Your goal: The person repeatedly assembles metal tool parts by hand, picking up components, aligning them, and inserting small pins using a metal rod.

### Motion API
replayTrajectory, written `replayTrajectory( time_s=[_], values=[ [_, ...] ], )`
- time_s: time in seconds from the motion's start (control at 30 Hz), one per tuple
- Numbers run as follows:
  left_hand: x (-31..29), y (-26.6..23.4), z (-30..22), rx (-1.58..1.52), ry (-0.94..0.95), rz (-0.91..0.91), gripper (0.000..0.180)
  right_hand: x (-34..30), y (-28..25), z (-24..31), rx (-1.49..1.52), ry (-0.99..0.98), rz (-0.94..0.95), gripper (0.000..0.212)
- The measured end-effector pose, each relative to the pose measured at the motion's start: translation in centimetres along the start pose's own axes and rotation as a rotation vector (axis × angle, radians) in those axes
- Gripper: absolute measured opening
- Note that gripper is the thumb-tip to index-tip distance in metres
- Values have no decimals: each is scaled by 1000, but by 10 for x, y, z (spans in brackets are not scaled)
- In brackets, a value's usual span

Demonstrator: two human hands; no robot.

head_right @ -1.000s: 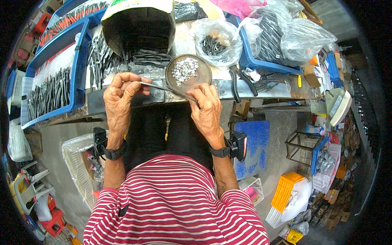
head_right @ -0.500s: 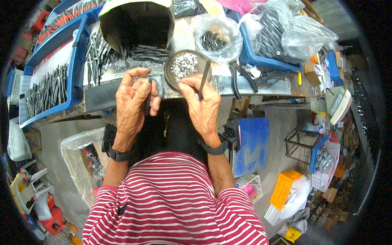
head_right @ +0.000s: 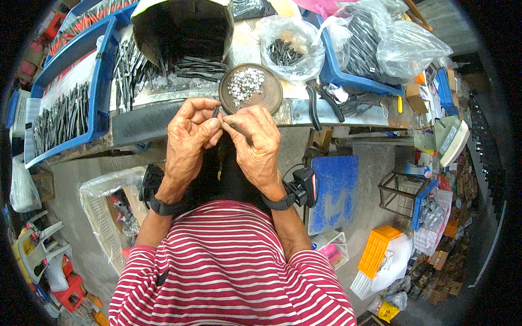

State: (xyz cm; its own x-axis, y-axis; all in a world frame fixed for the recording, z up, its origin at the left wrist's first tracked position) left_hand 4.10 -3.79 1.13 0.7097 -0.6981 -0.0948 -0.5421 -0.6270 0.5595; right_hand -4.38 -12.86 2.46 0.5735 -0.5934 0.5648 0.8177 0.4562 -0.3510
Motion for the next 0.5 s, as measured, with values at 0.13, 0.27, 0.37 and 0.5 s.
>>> replayTrajectory(
  time_s=[0.13,0.27,0.37,0.5],
  values=[
    [-2,0,-4,3,-13,-12,25,-2,-1,-3,27,-28,46,12],
    [-3,-3,0,66,16,-23,24,-4,-2,-1,17,0,66,13],
    [-4,-3,1,128,25,-35,23,-5,-4,-3,15,0,71,10],
    [-7,0,-3,228,89,-54,23,-5,-4,-2,2,-24,95,10]
  ],
)
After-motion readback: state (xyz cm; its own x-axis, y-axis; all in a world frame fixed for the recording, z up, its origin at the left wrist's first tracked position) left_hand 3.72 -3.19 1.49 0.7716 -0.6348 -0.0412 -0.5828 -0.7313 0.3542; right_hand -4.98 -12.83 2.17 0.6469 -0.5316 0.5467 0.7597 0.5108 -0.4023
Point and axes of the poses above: each hand's wrist, its own x-axis towards the middle knuckle, its own y-axis out of the palm, z = x × y, the point moved 1 cm from there along x, towards the middle knuckle, and after that the axes turned 6 degrees about -z, right-handed, at the moved point
